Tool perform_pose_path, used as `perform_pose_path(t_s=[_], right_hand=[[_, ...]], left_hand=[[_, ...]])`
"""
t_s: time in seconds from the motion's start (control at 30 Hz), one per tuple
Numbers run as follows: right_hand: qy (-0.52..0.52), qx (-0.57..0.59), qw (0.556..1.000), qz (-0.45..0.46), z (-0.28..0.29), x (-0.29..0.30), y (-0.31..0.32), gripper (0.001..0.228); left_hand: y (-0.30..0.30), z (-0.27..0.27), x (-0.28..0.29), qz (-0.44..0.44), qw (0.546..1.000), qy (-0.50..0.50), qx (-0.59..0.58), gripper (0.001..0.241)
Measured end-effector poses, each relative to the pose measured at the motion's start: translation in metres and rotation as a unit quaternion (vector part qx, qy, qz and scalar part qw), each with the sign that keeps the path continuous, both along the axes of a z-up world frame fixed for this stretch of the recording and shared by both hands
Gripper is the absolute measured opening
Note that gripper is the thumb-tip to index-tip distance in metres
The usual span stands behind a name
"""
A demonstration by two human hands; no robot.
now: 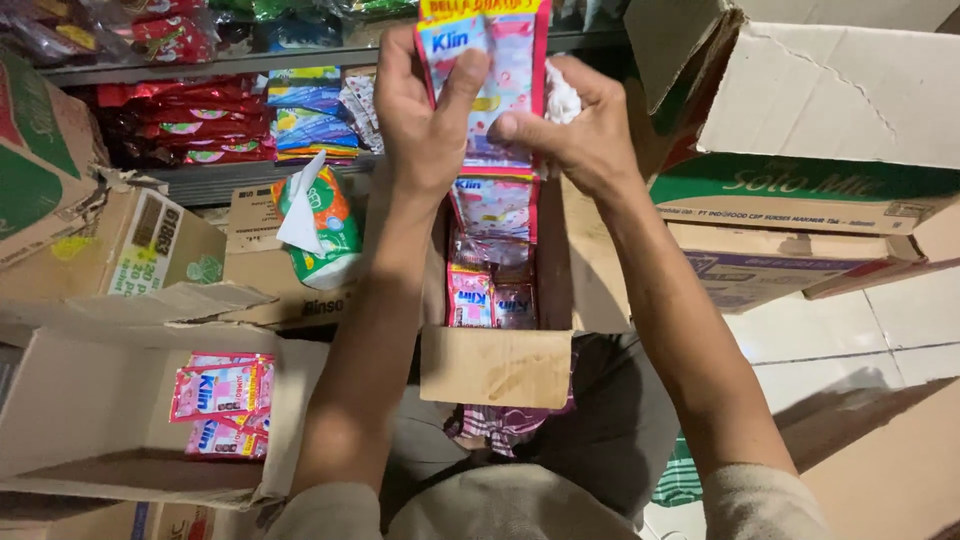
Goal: The person organizes and packs small detergent packets into a cardboard box by wiping each packet clean with a tissue, then placing them into the box and aligning them by hand.
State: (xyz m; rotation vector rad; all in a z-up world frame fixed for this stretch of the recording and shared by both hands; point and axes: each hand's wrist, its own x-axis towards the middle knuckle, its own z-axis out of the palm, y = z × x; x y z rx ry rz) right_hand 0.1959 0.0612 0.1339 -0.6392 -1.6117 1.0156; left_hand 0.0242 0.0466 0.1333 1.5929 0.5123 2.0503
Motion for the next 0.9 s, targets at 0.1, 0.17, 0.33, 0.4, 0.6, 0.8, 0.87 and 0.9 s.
perform_pose_path(t_s=[0.1,0.17,0.33,0.4,0.6,0.8,0.87,0.9], right_hand=[[0.021,-0.035,0.999,0.022,0.008,-0.002,-0.003,0.040],[0.038,-0.043,0.998,0.029,0.008,-0.003,-0.002,0.033],[0.085,-0.057,0.993,0.057,0.001,-0.010,0.005,0.021],[0.103,-0.077,0.989,0.066,-0.001,-0.014,0.005,0.015],[0.153,-0.100,0.981,0.073,0.009,-0.020,0.002,0.016],[0.189,-0.153,0.970,0.004,0.043,-0.022,-0.007,0.026],[0.175,-0.113,0.978,0.002,0.041,-0.017,0.001,0.024],[0.160,-0.071,0.985,-0.002,0.039,-0.014,0.005,0.023]], left_hand=[[0.007,0.001,-0.001,-0.017,1.000,-0.004,0.006,0.036],[0.011,-0.004,-0.002,-0.022,1.000,-0.009,-0.006,0.037],[0.010,-0.021,-0.013,-0.083,0.992,-0.043,-0.081,0.049],[0.009,-0.030,-0.020,-0.138,0.979,-0.090,-0.117,0.055],[-0.032,-0.036,-0.027,-0.322,0.933,-0.114,-0.116,0.070],[-0.069,-0.104,-0.036,-0.296,0.880,0.042,-0.369,0.055],[-0.073,-0.113,-0.028,-0.289,0.870,0.027,-0.399,0.050],[-0.075,-0.118,-0.025,-0.283,0.858,0.013,-0.428,0.046]])
